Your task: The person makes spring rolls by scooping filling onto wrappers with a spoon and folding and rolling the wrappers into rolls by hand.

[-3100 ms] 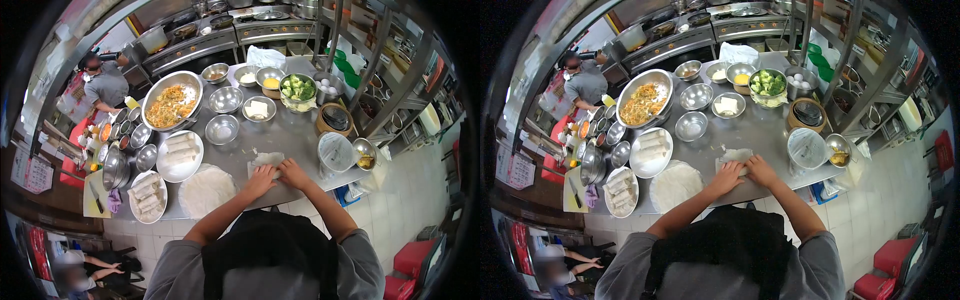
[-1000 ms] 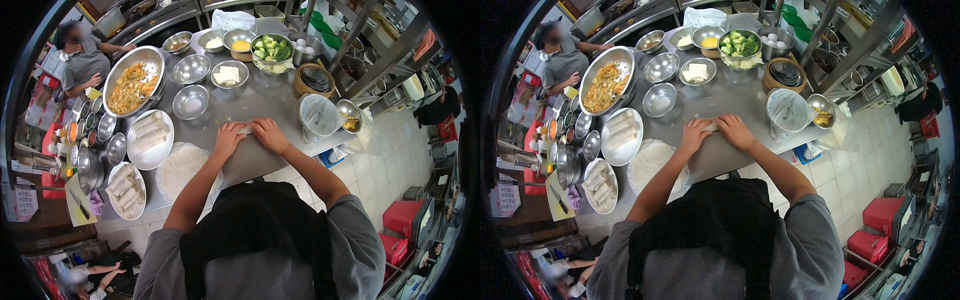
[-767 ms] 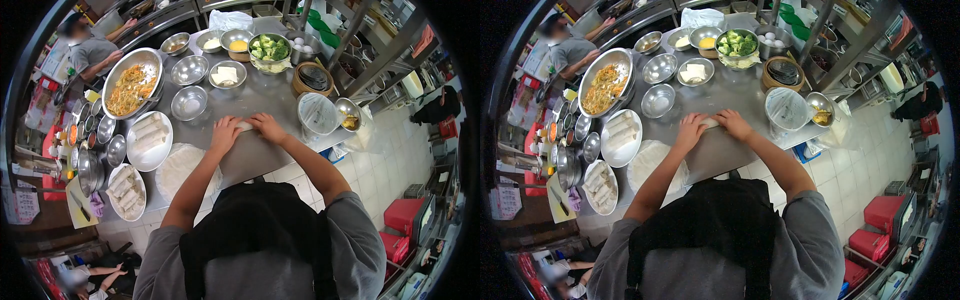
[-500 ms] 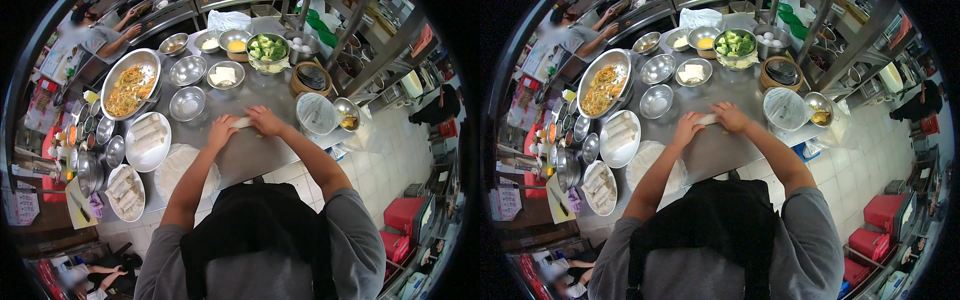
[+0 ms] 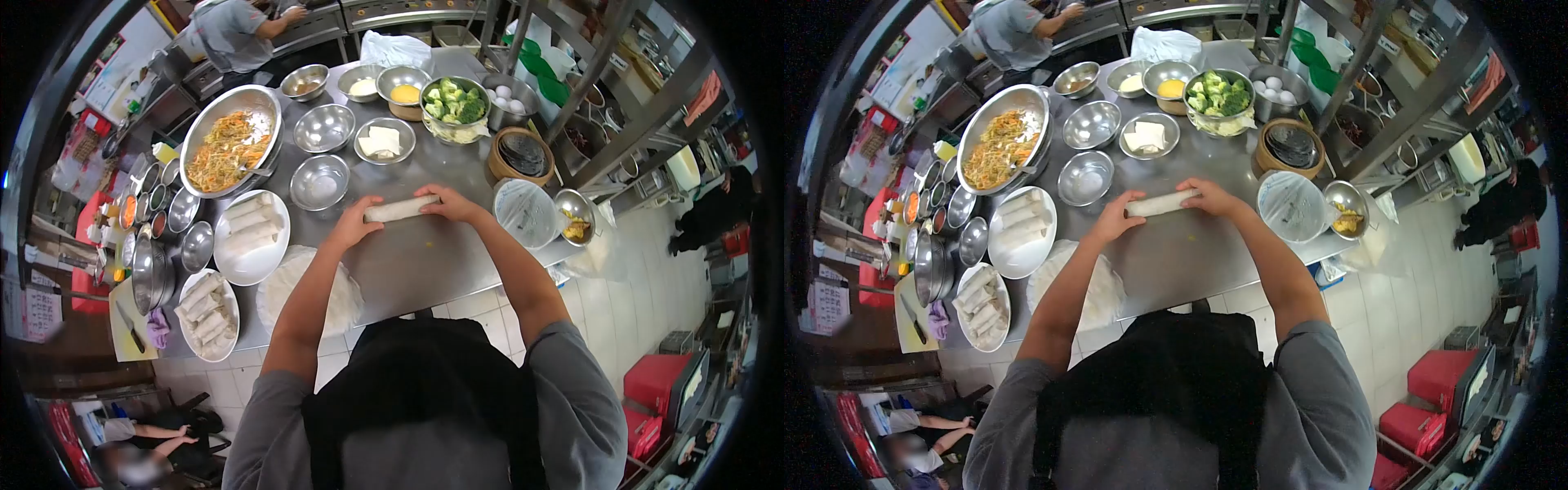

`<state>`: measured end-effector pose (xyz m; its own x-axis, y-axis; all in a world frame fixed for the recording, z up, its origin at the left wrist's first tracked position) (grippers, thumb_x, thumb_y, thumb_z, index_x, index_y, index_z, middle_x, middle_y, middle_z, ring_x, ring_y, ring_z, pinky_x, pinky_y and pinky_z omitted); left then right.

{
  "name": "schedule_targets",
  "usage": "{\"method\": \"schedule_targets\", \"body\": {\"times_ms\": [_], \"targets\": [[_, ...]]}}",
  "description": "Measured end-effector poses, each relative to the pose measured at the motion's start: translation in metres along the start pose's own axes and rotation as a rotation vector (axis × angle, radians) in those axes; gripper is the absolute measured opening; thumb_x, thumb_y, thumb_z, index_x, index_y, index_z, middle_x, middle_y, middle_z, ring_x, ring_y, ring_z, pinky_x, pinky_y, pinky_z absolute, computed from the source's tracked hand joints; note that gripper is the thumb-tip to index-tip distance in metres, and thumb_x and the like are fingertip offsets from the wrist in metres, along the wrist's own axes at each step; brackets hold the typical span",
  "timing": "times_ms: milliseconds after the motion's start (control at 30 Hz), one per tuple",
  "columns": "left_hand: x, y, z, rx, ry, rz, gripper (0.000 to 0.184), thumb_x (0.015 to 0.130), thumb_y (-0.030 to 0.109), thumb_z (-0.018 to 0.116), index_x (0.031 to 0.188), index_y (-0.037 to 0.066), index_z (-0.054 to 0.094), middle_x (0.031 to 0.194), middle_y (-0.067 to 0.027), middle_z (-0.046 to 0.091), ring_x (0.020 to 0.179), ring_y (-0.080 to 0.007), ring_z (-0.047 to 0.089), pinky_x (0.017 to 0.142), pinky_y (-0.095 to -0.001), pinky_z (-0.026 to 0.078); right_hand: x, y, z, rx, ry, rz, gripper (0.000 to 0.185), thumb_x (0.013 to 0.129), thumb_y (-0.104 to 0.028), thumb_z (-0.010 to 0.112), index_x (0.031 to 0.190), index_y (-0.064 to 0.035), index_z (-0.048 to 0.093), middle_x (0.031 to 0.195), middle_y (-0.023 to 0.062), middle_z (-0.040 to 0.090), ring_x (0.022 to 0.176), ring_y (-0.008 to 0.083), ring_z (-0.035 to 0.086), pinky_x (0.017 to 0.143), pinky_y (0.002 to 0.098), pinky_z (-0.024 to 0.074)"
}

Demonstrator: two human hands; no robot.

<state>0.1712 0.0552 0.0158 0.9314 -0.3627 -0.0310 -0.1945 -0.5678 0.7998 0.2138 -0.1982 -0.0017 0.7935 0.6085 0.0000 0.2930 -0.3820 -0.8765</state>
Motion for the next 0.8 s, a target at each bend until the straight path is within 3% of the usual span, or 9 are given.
{"method": "schedule_targets", "body": {"times_ms": [67,167,300,400,500,533,633,700,800], "targets": [[-0.005,0.010,-0.015,-0.165,-0.062,-0.103,0.055,0.083,0.013,0.079,0.133,0.006,0.056,0.114,-0.0084,0.066,0.100,-0.0195,0.066,0.086,-0.0340,0.053,-0.006,-0.027,-0.009,0.129,-0.145,0.255,0.039,0.097,-0.028,0.067,0.132,-0.0126,0.059,0.115,0.0026,0.062,0.098,0.0130,0.063,0.085,0.0305,0.0539],[-0.025,0.019,-0.048,-0.400,-0.057,-0.174,0.045,0.093,0.020,0.071,0.132,0.006,0.056,0.110,-0.0069,0.066,0.094,-0.0143,0.066,0.083,-0.0295,0.054,0.001,-0.031,0.002,0.633,-0.182,0.365,0.043,0.098,-0.035,0.066,0.132,-0.0107,0.057,0.113,0.0017,0.063,0.096,0.0110,0.064,0.086,0.0288,0.0543],[-0.057,0.015,-0.082,-0.783,0.128,-0.178,0.046,0.101,0.037,0.061,0.134,0.006,0.055,0.106,-0.0042,0.067,0.092,-0.0128,0.065,0.085,-0.0295,0.052,0.025,-0.070,0.024,0.897,-0.228,0.389,0.046,0.100,-0.036,0.063,0.133,-0.0041,0.054,0.114,0.0049,0.065,0.089,0.0099,0.065,0.084,0.0261,0.0564],[-0.087,-0.020,-0.089,-1.060,0.246,0.014,0.045,0.102,0.038,0.057,0.136,0.009,0.053,0.118,-0.0039,0.063,0.110,-0.0135,0.059,0.100,-0.0354,0.047,0.046,-0.092,0.053,0.987,-0.391,0.227,0.049,0.100,-0.036,0.063,0.132,-0.0016,0.052,0.116,0.0081,0.066,0.089,0.0104,0.065,0.084,0.0278,0.0567],[-0.118,0.000,-0.097,-0.907,0.702,0.024,0.038,0.103,0.039,0.056,0.129,0.012,0.055,0.128,-0.0036,0.060,0.115,-0.0142,0.057,0.102,-0.0367,0.045,0.055,-0.129,0.086,0.991,-0.494,0.228,0.051,0.101,-0.041,0.059,0.133,-0.0030,0.053,0.117,0.0095,0.067,0.090,0.0111,0.065,0.085,0.0290,0.0566],[-0.128,0.008,-0.099,-1.035,0.789,0.020,0.037,0.103,0.038,0.055,0.129,0.012,0.053,0.134,-0.0064,0.057,0.122,-0.0184,0.054,0.106,-0.0407,0.043,0.058,-0.138,0.101,1.013,-0.577,0.246,0.052,0.101,-0.043,0.057,0.134,-0.0032,0.052,0.117,0.0098,0.067,0.092,0.0113,0.066,0.086,0.0292,0.0565],[-0.153,0.026,-0.117,-1.313,0.873,0.247,0.040,0.105,0.036,0.053,0.134,0.009,0.049,0.135,-0.0099,0.056,0.122,-0.0228,0.055,0.107,-0.0450,0.043,0.061,-0.167,0.147,1.023,-0.768,0.300,0.056,0.102,-0.048,0.053,0.137,-0.0038,0.052,0.117,0.0104,0.067,0.095,0.0120,0.066,0.087,0.0299,0.0560],[-0.175,0.014,-0.125,-1.284,1.047,0.160,0.042,0.105,0.037,0.051,0.136,0.008,0.046,0.132,-0.0130,0.057,0.118,-0.0257,0.057,0.106,-0.0465,0.045,0.060,-0.190,0.174,0.957,-0.831,0.310,0.059,0.102,-0.051,0.050,0.138,-0.0044,0.051,0.115,0.0105,0.068,0.097,0.0126,0.066,0.088,0.0304,0.0557],[-0.208,-0.007,-0.133,-1.169,1.224,0.011,0.047,0.105,0.039,0.052,0.136,0.005,0.046,0.127,-0.0135,0.060,0.115,-0.0248,0.058,0.102,-0.0458,0.048,0.062,-0.206,0.207,0.890,-0.756,0.223,0.060,0.099,-0.040,0.062,0.143,-0.0032,0.043,0.116,0.0088,0.065,0.099,0.0129,0.063,0.090,0.0298,0.0547]]}}
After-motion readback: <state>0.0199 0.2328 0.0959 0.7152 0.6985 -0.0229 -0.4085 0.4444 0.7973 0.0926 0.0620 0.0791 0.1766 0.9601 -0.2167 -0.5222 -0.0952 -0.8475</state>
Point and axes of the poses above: each hand's wrist, its own x-axis towards the middle knuckle, its own z-axis out of the palm, y = z × x, the point moved 5 cm from there along x, towards the middle knuckle
